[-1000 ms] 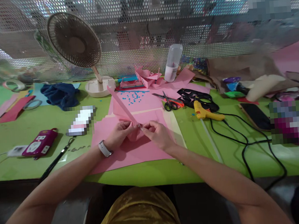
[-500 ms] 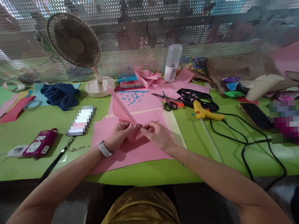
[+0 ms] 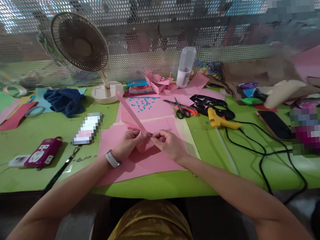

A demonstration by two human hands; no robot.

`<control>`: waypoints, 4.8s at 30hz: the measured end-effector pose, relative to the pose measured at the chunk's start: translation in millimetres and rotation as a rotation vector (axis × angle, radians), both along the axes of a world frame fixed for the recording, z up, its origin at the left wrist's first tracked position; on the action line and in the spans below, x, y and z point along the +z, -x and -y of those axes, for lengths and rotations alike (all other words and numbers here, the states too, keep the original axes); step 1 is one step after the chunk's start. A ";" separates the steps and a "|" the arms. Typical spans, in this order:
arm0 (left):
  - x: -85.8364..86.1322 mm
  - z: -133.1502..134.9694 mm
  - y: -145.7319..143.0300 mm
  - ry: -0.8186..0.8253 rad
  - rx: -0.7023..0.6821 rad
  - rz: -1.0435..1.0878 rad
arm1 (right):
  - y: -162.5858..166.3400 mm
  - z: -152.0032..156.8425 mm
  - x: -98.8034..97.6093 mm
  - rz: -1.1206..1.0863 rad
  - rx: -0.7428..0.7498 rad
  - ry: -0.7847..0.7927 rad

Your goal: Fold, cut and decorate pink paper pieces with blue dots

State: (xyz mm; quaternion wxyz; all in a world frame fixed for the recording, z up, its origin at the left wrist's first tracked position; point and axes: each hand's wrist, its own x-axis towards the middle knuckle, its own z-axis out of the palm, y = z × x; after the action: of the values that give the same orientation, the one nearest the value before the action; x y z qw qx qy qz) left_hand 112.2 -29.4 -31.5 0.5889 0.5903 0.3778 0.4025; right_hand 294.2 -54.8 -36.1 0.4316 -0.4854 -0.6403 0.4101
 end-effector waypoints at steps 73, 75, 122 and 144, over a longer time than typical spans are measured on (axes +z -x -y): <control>-0.4 -2.4 1.6 0.016 0.030 0.116 | 3.4 4.2 3.4 -0.177 0.212 0.204; -0.5 -2.1 1.3 0.036 0.030 0.137 | 4.2 4.9 3.5 -0.196 0.214 0.219; 0.1 -1.1 0.6 0.033 0.071 0.047 | 0.4 -1.0 6.9 -0.128 0.301 0.326; -0.9 1.7 -4.6 0.108 0.023 0.215 | 4.0 5.7 11.7 -0.231 0.206 0.443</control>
State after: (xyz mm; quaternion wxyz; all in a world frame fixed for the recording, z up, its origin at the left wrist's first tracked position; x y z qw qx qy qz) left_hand 116.8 -31.1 -32.4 0.6524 0.5069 0.3403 0.4491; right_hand 290.2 -60.5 -24.3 0.3410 -0.4504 -0.5274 0.6346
